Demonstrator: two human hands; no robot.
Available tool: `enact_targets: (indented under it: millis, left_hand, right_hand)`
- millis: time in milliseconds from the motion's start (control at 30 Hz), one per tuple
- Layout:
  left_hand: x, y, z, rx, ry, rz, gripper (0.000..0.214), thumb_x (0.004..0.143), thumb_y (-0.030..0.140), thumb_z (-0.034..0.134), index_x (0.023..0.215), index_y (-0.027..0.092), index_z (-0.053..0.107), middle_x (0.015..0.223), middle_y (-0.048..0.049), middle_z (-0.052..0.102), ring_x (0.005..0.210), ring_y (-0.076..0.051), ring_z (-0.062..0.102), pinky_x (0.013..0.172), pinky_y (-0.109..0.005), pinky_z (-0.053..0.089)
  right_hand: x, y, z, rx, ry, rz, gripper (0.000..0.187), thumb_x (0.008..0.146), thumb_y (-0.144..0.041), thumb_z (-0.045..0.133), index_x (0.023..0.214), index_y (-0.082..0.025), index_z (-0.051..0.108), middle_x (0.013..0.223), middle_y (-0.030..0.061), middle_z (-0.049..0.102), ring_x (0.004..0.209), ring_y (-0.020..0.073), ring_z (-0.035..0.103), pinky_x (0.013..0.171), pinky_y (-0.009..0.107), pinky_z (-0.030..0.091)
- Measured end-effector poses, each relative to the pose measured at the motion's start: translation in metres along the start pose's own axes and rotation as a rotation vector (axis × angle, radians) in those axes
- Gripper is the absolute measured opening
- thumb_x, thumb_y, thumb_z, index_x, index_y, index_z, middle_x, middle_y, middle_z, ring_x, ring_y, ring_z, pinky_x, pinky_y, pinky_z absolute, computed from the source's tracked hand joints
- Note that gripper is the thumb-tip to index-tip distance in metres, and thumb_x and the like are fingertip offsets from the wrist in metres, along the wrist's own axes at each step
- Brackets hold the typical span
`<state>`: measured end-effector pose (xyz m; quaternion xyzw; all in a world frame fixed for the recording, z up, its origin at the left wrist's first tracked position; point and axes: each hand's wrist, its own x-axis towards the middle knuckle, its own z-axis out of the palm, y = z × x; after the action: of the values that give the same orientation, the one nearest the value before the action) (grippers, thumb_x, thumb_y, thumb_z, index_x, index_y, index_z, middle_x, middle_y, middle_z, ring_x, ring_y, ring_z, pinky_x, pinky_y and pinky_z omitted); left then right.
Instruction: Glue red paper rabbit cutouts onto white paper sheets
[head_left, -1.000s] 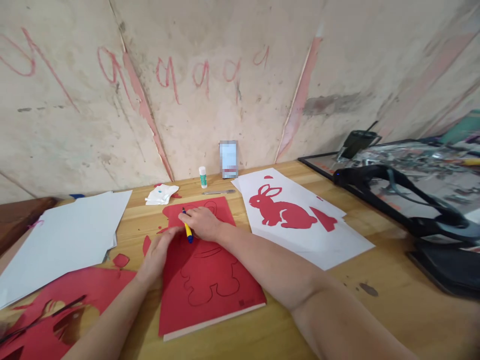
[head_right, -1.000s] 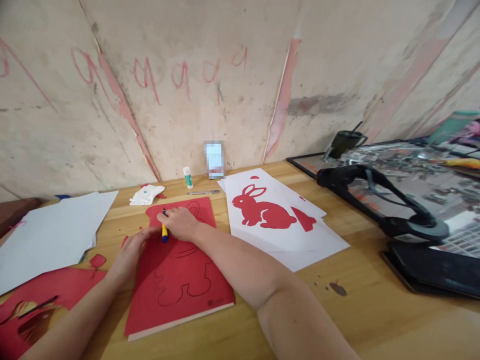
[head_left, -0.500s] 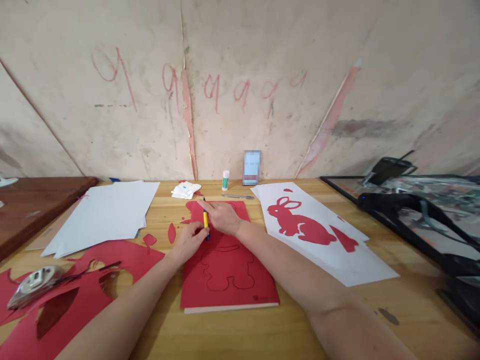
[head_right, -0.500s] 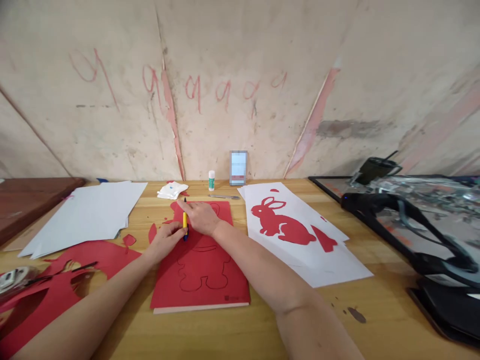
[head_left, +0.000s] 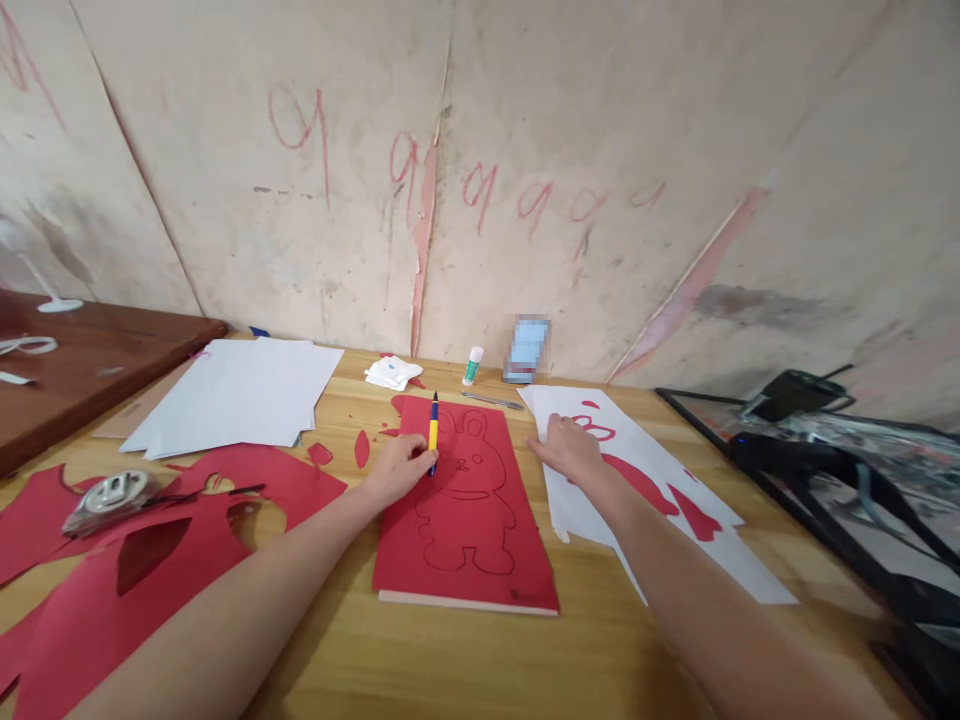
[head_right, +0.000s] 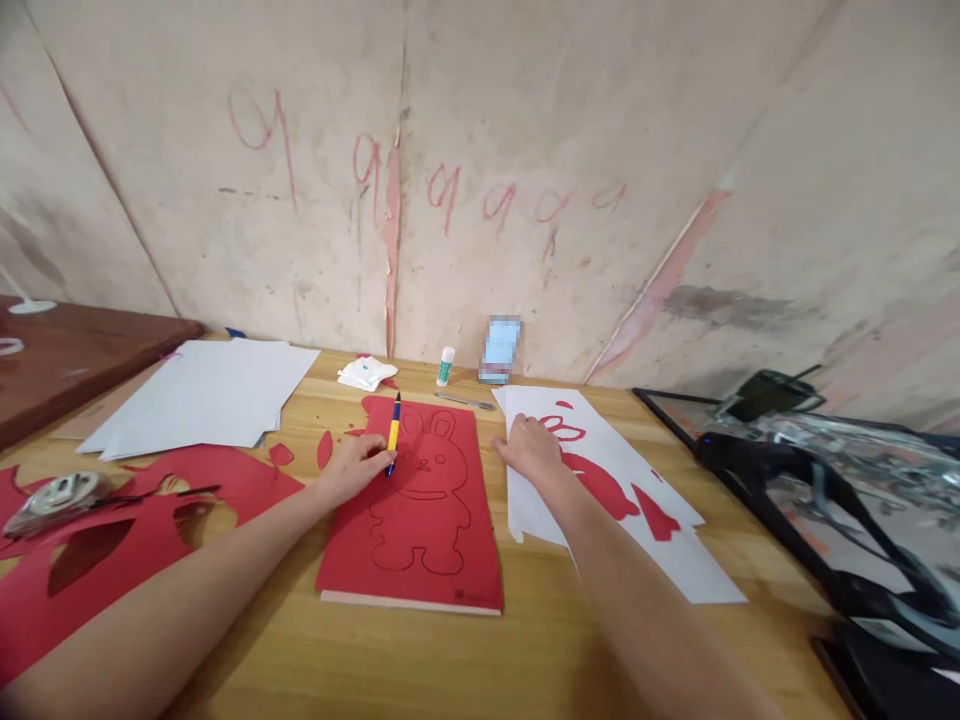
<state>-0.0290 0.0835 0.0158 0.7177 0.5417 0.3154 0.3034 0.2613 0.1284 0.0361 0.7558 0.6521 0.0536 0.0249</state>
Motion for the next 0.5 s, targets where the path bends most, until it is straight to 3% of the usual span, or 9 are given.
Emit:
enact_targets:
  millis: [267, 500]
  left_hand:
    - [0.002, 0.0, -0.001, 0.039, -0.02, 0.017, 0.027, 0.082, 0.032, 0.049, 0.059, 0.02, 0.043, 0.058, 0.0037, 0.046, 0.061, -0.014, 0.044, 0.058, -0.026, 0.028]
    - [0.003, -0.001, 0.001, 0.031, -0.015, 0.021, 0.026, 0.082, 0.031, 0.05, 0.059, 0.02, 0.047, 0.058, 0.0031, 0.048, 0.061, -0.014, 0.046, 0.057, -0.026, 0.028]
  right_hand:
    - [0.007, -0.016, 0.001, 0.017, -0.116, 0.05, 0.037, 0.087, -0.026, 0.05, 0.114, -0.005, 0.063, 0.111, 0.0243, 0.067, 0.105, 0.0326, 0.066, 0.078, 0.037, 0.05]
    - [0.017, -0.012, -0.002, -0.013, -0.201, 0.068, 0.029, 0.08, -0.017, 0.057, 0.105, -0.01, 0.07, 0.113, 0.0235, 0.069, 0.105, 0.0316, 0.067, 0.077, 0.035, 0.051]
